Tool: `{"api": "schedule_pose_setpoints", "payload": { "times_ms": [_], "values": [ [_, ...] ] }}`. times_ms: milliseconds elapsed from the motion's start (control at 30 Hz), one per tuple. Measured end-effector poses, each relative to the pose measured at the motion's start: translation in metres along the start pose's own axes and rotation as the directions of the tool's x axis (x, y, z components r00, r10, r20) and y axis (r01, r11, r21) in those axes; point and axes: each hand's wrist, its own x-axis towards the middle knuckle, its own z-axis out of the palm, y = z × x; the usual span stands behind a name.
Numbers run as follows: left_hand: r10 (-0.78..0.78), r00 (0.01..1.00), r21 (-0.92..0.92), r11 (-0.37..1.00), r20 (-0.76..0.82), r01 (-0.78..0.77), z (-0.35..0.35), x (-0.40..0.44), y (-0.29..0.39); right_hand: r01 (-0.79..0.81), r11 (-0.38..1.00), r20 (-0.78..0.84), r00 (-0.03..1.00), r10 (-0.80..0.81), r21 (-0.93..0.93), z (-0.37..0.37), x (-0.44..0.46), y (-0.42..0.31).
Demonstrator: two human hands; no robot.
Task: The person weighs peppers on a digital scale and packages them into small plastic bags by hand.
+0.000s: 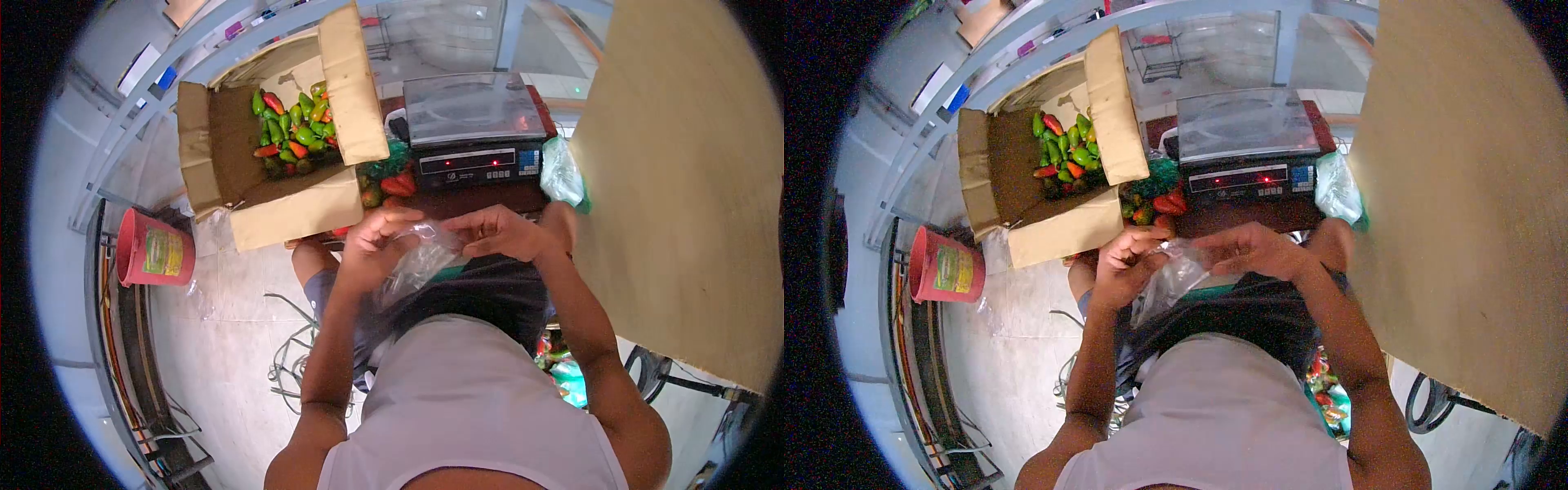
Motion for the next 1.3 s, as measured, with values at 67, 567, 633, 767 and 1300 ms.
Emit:
{"api": "schedule_pose_setpoints", "payload": {
  "times_ms": [67, 567, 633, 767, 1300],
  "values": [
    [-0.006, 0.999, 0.171, 0.985, 0.035, 0.000, 0.002, -0.001, 0.000, 0.017, 0.995, 0.033, 0.999, -0.014, -0.098, -0.002, 0.001, 0.006],
    [0.067, 0.980, 0.301, 0.946, 0.186, -0.122, 0.027, 0.050, -0.018, 0.249, 0.967, -0.296, 0.929, -0.224, 0.050, -0.006, -0.036, 0.039],
    [-0.006, 0.989, 0.159, 0.987, 0.149, -0.018, 0.020, 0.049, -0.021, 0.295, 0.934, -0.449, 0.875, -0.179, 0.202, 0.002, -0.032, 0.043],
    [0.039, 0.995, 0.246, 0.967, 0.096, -0.062, 0.011, 0.040, -0.026, 0.242, 0.966, -0.366, 0.894, -0.257, -0.086, 0.014, -0.031, 0.037],
    [0.530, 0.834, 0.706, 0.650, -0.157, -0.280, 0.035, 0.027, 0.000, 0.263, 0.923, -0.672, 0.740, -0.005, 0.282, 0.029, -0.018, 0.040]
  ]
}}
